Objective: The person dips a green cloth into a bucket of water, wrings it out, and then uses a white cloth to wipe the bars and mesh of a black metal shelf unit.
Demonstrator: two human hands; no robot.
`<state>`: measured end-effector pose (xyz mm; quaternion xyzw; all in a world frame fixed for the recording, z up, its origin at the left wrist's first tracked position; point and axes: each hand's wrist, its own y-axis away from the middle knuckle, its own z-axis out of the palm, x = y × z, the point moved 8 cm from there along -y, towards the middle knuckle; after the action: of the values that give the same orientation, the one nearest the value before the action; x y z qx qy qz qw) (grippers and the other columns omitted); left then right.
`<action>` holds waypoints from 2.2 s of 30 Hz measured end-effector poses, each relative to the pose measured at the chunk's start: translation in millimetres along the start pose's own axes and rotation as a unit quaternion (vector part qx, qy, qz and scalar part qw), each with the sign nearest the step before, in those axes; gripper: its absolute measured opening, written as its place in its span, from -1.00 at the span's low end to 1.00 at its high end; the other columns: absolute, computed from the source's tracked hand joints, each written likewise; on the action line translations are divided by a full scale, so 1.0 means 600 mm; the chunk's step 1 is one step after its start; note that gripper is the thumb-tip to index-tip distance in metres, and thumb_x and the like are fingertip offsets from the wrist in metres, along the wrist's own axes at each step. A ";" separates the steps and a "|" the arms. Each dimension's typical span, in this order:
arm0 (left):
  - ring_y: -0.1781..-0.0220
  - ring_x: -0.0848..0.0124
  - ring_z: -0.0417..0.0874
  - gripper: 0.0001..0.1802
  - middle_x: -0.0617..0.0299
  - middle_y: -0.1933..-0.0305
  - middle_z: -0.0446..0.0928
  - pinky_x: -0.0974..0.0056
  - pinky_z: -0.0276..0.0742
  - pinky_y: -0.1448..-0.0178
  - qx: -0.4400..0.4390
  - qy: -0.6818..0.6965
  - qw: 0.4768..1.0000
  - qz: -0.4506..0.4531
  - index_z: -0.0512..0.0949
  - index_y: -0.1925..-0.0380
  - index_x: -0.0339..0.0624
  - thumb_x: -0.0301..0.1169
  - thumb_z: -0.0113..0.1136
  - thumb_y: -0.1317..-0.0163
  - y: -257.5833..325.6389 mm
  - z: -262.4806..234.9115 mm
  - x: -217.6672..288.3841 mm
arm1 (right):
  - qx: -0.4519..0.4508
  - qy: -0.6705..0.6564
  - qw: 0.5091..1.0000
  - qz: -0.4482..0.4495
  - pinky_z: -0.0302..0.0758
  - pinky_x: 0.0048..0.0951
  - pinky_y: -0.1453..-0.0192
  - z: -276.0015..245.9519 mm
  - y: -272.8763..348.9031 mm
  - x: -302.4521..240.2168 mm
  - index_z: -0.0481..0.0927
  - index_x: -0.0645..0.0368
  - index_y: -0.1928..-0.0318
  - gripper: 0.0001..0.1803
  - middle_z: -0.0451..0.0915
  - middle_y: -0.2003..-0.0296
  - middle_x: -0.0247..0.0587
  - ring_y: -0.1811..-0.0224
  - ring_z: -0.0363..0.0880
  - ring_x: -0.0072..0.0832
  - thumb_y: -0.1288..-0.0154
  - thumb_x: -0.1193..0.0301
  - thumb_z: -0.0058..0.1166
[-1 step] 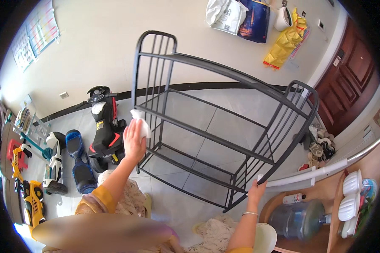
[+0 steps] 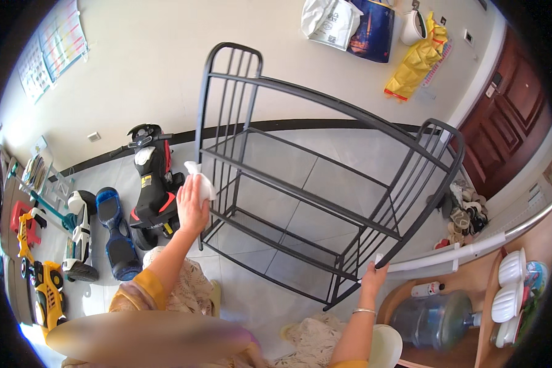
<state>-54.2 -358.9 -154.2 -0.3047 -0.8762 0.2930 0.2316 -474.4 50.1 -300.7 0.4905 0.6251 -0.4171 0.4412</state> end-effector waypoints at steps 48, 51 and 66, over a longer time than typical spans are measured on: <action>0.17 0.35 0.51 -0.80 0.36 0.34 0.56 0.22 0.36 0.09 -0.199 0.047 0.915 0.349 0.61 0.31 -0.04 -0.40 0.13 -0.01 0.252 0.067 0.254 | 0.162 -0.045 0.981 0.100 0.34 -0.40 0.33 -0.101 0.273 -0.061 0.55 0.32 0.20 -0.77 0.46 0.44 -0.35 0.43 0.34 -0.52 -0.13 0.67 -0.11; 0.20 0.34 0.50 -0.75 0.37 0.36 0.54 0.22 0.36 0.11 -0.198 0.045 0.915 0.348 0.61 0.27 -0.02 -0.42 0.12 0.01 0.267 0.067 0.257 | 0.143 -0.024 0.983 0.114 0.33 -0.36 0.35 -0.104 0.272 -0.067 0.54 0.31 0.25 -0.87 0.47 0.47 -0.27 0.44 0.37 -0.48 -0.20 0.62 -0.06; 0.19 0.29 0.56 -0.89 0.29 0.39 0.57 0.17 0.40 0.10 -0.220 0.119 0.930 0.268 0.57 0.41 -0.03 -0.42 0.09 -0.03 0.303 0.077 0.240 | 0.110 0.212 0.964 0.119 0.46 -0.01 0.03 -0.063 0.170 0.073 0.60 0.31 0.25 -0.73 0.61 0.28 0.23 0.14 0.54 0.18 -0.05 0.51 -0.08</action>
<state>-110.8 -162.7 -274.0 -0.6041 -0.7704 0.1055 0.1744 -385.5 114.3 -341.6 0.6838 0.5922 -0.3141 0.2883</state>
